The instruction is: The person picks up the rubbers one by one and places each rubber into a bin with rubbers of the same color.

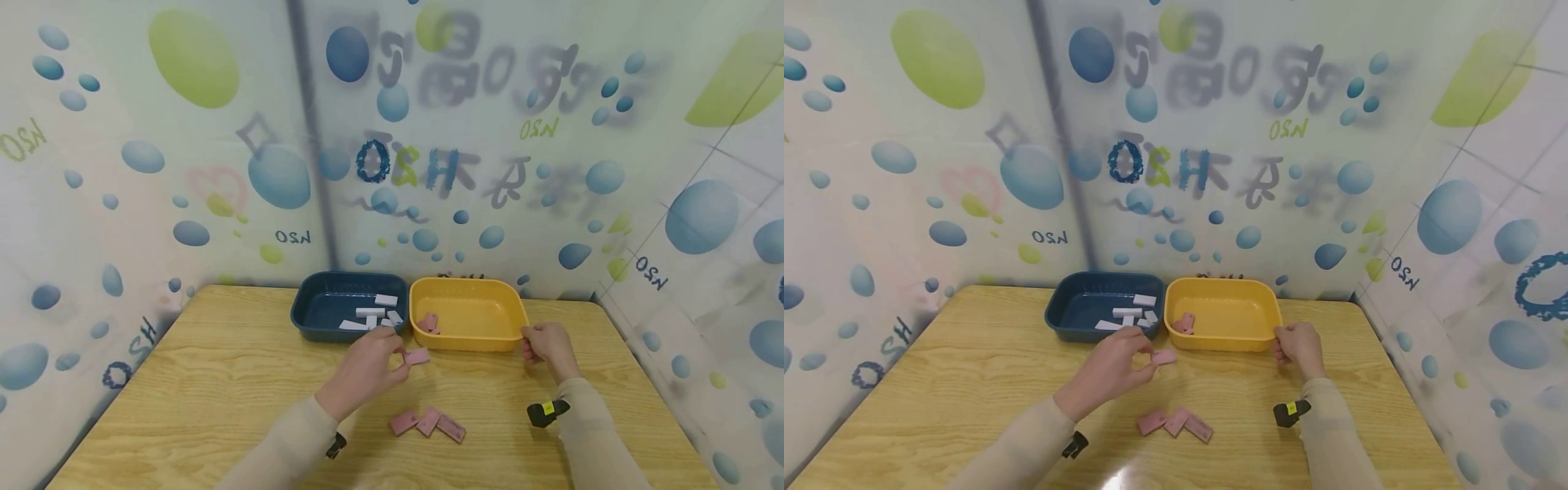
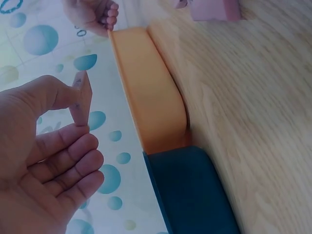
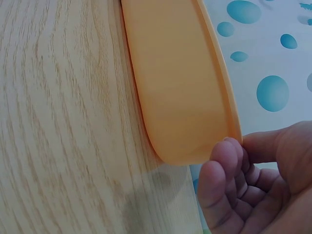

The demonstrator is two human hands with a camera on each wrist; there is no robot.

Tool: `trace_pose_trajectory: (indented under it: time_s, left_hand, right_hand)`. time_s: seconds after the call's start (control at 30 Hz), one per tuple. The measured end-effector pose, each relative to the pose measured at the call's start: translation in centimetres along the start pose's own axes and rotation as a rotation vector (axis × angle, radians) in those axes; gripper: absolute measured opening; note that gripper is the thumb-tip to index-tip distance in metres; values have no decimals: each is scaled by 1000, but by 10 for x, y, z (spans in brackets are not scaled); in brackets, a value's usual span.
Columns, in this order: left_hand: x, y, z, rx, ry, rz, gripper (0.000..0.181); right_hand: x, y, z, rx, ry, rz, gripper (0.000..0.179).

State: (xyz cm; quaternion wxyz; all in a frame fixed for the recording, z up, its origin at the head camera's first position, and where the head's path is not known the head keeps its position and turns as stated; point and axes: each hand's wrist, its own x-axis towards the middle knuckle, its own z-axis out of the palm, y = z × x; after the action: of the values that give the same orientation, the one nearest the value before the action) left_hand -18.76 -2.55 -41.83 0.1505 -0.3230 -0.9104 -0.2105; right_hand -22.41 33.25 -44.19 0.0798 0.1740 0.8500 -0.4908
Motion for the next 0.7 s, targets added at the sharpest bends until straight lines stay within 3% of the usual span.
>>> trace_pose_trajectory:
  time_s: [0.7]
  left_hand:
    - [27, 3, 8, 9, 41, -29, 13]
  right_hand:
    - [1, 0, 0, -5, 9, 2, 32]
